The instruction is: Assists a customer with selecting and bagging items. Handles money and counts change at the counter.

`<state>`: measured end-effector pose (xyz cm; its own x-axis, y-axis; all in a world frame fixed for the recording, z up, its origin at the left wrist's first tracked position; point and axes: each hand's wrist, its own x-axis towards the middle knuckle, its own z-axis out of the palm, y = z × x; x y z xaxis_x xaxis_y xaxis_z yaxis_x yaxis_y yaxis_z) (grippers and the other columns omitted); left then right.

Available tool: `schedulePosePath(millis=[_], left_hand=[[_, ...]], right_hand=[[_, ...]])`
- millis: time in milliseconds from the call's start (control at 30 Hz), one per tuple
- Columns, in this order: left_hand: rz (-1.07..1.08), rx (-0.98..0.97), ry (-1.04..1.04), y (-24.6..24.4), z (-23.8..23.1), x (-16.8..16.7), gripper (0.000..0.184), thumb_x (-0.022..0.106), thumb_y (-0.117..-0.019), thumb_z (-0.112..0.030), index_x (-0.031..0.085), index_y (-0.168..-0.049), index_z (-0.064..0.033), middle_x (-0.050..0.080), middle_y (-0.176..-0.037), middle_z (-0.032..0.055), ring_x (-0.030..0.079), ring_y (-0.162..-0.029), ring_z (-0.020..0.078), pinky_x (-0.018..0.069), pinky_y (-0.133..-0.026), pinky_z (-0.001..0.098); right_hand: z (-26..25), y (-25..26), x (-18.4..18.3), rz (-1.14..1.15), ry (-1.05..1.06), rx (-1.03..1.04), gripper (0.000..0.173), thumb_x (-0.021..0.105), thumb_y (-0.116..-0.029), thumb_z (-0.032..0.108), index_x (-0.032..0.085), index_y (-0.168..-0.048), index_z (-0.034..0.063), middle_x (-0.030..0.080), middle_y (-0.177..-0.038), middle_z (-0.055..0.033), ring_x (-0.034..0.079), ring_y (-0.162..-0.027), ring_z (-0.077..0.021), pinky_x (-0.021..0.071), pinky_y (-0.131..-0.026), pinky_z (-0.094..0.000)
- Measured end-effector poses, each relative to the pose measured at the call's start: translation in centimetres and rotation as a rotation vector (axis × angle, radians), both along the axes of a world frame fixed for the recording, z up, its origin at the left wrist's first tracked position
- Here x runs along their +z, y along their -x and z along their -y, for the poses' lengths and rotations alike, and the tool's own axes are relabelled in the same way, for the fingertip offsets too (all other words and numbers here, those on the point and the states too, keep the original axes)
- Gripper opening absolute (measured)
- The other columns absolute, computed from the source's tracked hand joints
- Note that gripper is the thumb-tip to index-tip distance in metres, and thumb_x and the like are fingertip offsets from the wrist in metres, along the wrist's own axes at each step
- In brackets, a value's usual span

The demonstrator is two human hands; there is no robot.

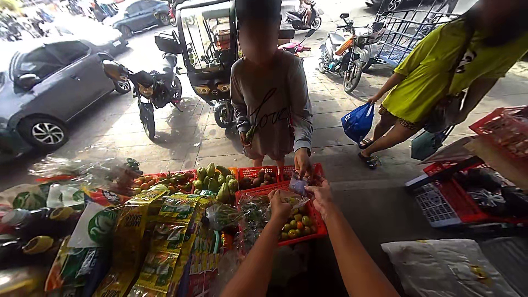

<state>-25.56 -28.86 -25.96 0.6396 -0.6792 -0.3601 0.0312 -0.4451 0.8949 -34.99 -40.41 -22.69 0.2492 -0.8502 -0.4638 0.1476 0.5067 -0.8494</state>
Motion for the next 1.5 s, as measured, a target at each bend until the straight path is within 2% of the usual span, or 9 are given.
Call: schedulePosePath(millis=[333,400,533,667,767,933,1233,1367,1500], left_hand=[[-0.001,-0.026,0.059,-1.2,1.8,3.6,0.081,0.073,-0.0731,0.013,0.045,-0.149,0.0019,0.026,-0.16,0.0253,0.042,-0.137,0.0357,0.0484,-0.104,0.0435],[0.028,-0.06,0.059,-1.5,2.1,4.0,0.08,0.072,-0.0741,0.013,0.046,-0.148,0.0014,0.027,-0.159,0.0257,0.046,-0.134,0.0358,0.0504,-0.101,0.0433],[0.126,-0.085,0.065,-1.1,1.6,4.3,0.075,0.07,-0.0736,0.012,0.051,-0.145,0.0005,0.031,-0.158,0.0254,0.048,-0.134,0.0357,0.0512,-0.099,0.0437],[0.091,-0.014,0.131,-0.4,-0.2,5.3,0.077,0.069,-0.0747,0.009,0.049,-0.148,-0.0025,0.031,-0.158,0.0224,0.057,-0.115,0.0293,0.0551,-0.085,0.0405],[0.1,-0.063,0.073,-0.2,-1.1,5.3,0.076,0.072,-0.0744,0.01,0.05,-0.146,0.0004,0.03,-0.159,0.0241,0.049,-0.133,0.0336,0.0511,-0.1,0.0432],[0.112,-0.089,-0.128,-0.7,-2.1,0.3,0.078,0.076,-0.073,0.009,0.048,-0.146,0.0038,0.031,-0.16,0.0249,0.037,-0.145,0.0374,0.0411,-0.115,0.0449],[0.028,0.076,-0.342,6.9,-12.8,-11.5,0.075,0.074,-0.0805,0.007,0.042,-0.148,0.0095,0.031,-0.158,0.0292,0.039,-0.144,0.0396,0.0414,-0.115,0.0426],[-0.132,0.001,-0.443,6.8,-12.3,-8.2,0.089,0.081,-0.0807,-0.004,0.032,-0.153,0.0079,0.021,-0.163,0.0279,0.033,-0.148,0.039,0.0379,-0.118,0.0431],[-0.309,0.47,0.033,6.9,-10.5,2.2,0.083,0.073,-0.0916,-0.009,0.025,-0.158,0.0007,0.022,-0.161,0.031,0.038,-0.142,0.043,0.0451,-0.109,0.052]], right_hand=[[-3.7,8.8,-1.7,0.064,0.001,0.052,0.077,0.047,-0.084,-0.016,0.036,-0.154,0.0132,0.059,-0.126,-0.0159,0.065,-0.1,-0.0234,0.058,-0.079,-0.041],[-5.4,11.1,-3.1,-0.005,0.019,0.057,0.057,0.044,-0.0911,-0.013,0.048,-0.144,0.0066,0.062,-0.118,-0.0119,0.065,-0.093,-0.0185,0.0576,-0.077,-0.0361],[-8.0,14.0,-4.9,-0.13,0.137,0.091,0.029,0.04,-0.093,-0.009,0.067,-0.087,0.0,0.071,-0.078,-0.0042,0.064,-0.067,-0.0099,0.0537,-0.061,-0.025],[-9.3,15.2,-4.3,-0.073,0.239,0.173,0.031,0.04,-0.0869,-0.008,0.067,-0.078,0.0011,0.074,-0.079,-0.0066,0.071,-0.073,-0.0129,0.0587,-0.068,-0.0273],[-10.1,14.8,-3.6,-0.155,0.26,0.193,0.03,0.039,-0.0873,-0.009,0.065,-0.075,0.0017,0.072,-0.073,-0.0055,0.068,-0.067,-0.0122,0.0573,-0.065,-0.0271],[-12.6,13.1,-5.6,-0.441,0.269,0.274,0.025,0.047,-0.09,-0.013,0.066,-0.078,-0.0013,0.066,-0.072,-0.0063,0.06,-0.067,-0.0129,0.0503,-0.066,-0.0316],[-18.8,16.8,-10.3,-0.424,0.157,0.511,0.02,0.05,-0.0841,-0.006,0.066,-0.075,0.0007,0.071,-0.076,-0.0066,0.066,-0.07,-0.0122,0.0544,-0.069,-0.0313],[-17.0,14.1,-8.2,-0.273,0.299,0.427,0.018,0.049,-0.0771,-0.006,0.061,-0.068,0.0031,0.073,-0.077,-0.0065,0.07,-0.076,-0.0144,0.0579,-0.074,-0.0311],[-14.3,9.4,-1.3,-0.113,0.522,0.319,0.018,0.046,-0.0791,-0.005,0.059,-0.072,0.0046,0.069,-0.081,-0.0043,0.067,-0.077,-0.014,0.0572,-0.072,-0.0313]])
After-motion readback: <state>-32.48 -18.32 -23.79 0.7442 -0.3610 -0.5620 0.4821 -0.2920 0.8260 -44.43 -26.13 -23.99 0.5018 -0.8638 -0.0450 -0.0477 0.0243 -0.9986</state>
